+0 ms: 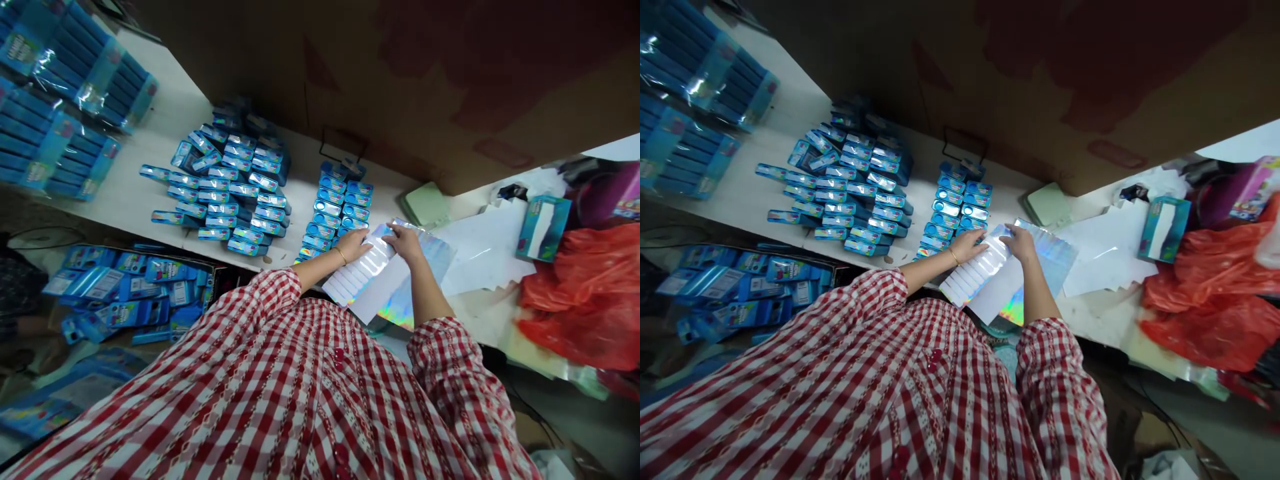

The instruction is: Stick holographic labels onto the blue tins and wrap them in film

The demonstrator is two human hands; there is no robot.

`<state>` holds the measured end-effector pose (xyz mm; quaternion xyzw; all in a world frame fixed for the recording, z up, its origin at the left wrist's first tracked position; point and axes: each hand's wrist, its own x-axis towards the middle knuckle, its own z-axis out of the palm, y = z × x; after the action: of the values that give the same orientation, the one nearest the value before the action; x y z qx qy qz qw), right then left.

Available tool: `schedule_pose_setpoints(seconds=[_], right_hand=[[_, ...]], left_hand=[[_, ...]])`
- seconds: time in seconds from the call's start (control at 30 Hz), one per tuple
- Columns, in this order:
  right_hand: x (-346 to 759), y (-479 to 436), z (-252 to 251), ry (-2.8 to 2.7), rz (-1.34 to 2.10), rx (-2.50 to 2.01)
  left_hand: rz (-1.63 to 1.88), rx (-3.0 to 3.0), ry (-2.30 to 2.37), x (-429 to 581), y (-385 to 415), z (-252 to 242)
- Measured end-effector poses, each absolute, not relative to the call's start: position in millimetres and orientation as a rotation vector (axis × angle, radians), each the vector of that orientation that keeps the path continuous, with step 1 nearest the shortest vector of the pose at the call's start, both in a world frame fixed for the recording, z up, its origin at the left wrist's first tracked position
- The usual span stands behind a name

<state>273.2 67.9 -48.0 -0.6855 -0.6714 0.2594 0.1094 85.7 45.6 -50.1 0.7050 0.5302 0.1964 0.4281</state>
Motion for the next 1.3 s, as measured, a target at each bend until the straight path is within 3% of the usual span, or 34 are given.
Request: schedule_pose_setpoints(seconds=[0.1, 0.4, 0.53, 0.8, 1.1, 1.3], right_hand=[[280.1, 66.5, -66.5, -1.700, 1.018, -1.826], [275.6, 49.4, -32.0, -2.571, 0.071, -1.432], [280.2, 43.8, -28.9, -2.751, -0.115, -1.200], [280.8, 24.5, -18.2, -2.635, -0.026, -1.284], [264.9, 21.3, 50.2, -2.347, 0.375, -1.454], [249.1, 44.8, 20.3, -2.587, 0.237, -1.458]], left_hand=[[0.414, 1.720, 1.401, 100.0, 48.4, -55.1], [0.507, 1.567, 1.442, 108.2, 48.9, -56.2], [0.534, 1.558, 1.395, 108.0, 49.3, -57.4], [0.509, 1.616, 1.357, 102.0, 53.7, -51.0], [0.462, 1.662, 1.439, 87.0, 57.7, -56.4], [0.495, 1.610, 1.370, 78.7, 55.7, -52.5]])
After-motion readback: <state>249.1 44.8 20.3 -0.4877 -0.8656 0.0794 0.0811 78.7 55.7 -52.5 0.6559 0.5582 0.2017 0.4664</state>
